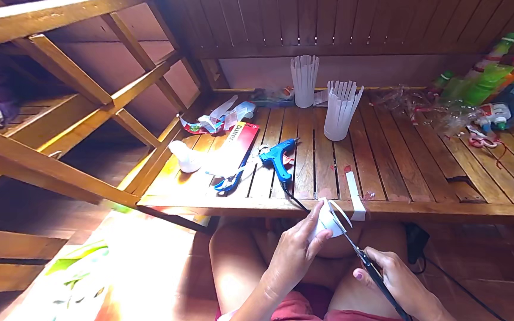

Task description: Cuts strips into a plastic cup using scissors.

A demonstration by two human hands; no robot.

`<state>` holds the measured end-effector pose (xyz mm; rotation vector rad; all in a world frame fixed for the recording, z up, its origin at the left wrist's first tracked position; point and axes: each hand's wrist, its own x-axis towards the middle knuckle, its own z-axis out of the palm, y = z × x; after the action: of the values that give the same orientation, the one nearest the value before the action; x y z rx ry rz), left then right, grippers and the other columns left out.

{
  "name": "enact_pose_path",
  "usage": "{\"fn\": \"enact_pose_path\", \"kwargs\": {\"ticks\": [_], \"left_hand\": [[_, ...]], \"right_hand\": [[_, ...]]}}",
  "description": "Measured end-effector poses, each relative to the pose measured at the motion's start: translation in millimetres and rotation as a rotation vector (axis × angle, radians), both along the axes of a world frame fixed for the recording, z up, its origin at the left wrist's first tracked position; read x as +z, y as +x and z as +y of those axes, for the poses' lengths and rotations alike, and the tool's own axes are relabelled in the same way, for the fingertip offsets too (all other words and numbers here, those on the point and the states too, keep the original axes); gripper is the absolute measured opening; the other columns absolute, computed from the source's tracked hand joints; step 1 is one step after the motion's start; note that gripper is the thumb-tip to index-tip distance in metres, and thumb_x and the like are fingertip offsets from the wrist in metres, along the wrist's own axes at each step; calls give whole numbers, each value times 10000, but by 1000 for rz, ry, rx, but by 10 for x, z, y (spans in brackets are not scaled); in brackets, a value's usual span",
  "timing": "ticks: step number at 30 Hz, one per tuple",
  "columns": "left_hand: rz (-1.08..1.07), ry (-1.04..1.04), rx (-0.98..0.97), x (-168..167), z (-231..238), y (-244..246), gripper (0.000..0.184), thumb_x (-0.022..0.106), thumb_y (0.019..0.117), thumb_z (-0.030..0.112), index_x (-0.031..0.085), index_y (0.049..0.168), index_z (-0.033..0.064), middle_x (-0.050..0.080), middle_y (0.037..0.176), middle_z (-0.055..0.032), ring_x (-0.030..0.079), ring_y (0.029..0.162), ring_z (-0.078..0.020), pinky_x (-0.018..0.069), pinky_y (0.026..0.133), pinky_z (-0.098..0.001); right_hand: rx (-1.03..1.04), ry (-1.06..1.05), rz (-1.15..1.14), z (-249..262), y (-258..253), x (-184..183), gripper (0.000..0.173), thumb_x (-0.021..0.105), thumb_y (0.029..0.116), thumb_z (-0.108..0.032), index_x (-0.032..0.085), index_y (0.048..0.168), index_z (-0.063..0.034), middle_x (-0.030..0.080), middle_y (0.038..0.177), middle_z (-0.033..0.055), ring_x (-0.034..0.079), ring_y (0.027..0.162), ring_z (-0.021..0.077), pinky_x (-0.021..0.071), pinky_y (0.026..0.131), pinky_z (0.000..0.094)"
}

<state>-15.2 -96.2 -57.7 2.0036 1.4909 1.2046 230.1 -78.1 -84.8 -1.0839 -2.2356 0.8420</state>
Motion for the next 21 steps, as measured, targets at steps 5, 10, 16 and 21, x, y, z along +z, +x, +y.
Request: {"fn": "enact_pose_path", "kwargs": {"ticks": [5, 10, 16, 21], "left_hand": [[1, 17, -4, 2, 3, -1, 572, 509, 1051, 385, 518, 1478, 4, 725, 1193, -142, 723, 1011, -177, 565, 904, -324], [-5, 16, -3, 14, -3, 4, 576, 518, 1047, 384, 517, 1478, 3, 719, 1216, -143, 720, 1032, -177, 563, 911, -325], [14, 25, 3, 11, -7, -2, 573, 514, 1048, 384, 519, 1477, 4, 723, 1202, -145, 725, 1011, -189, 568, 897, -333], [38, 50, 5, 8, -2, -15, 574, 510, 1048, 383, 526, 1467, -9, 727, 1182, -152, 727, 996, -195, 569, 890, -328]], "right_hand": [[2, 32, 22, -13, -1, 2, 611, 553, 940, -595, 606, 749, -17, 457, 546, 11, 422, 483, 39, 334, 461, 192], [3, 39, 30, -27, 0, 3, 599, 555, 949, -577, 607, 751, -14, 455, 541, 6, 413, 477, 25, 329, 459, 179], [11, 74, 54, -26, 2, -24, 579, 561, 955, -553, 604, 737, -18, 455, 531, 12, 414, 466, 21, 326, 448, 169], [13, 65, 56, -28, -5, -14, 575, 569, 953, -540, 607, 732, -11, 462, 530, 14, 420, 467, 17, 331, 452, 166]]}}
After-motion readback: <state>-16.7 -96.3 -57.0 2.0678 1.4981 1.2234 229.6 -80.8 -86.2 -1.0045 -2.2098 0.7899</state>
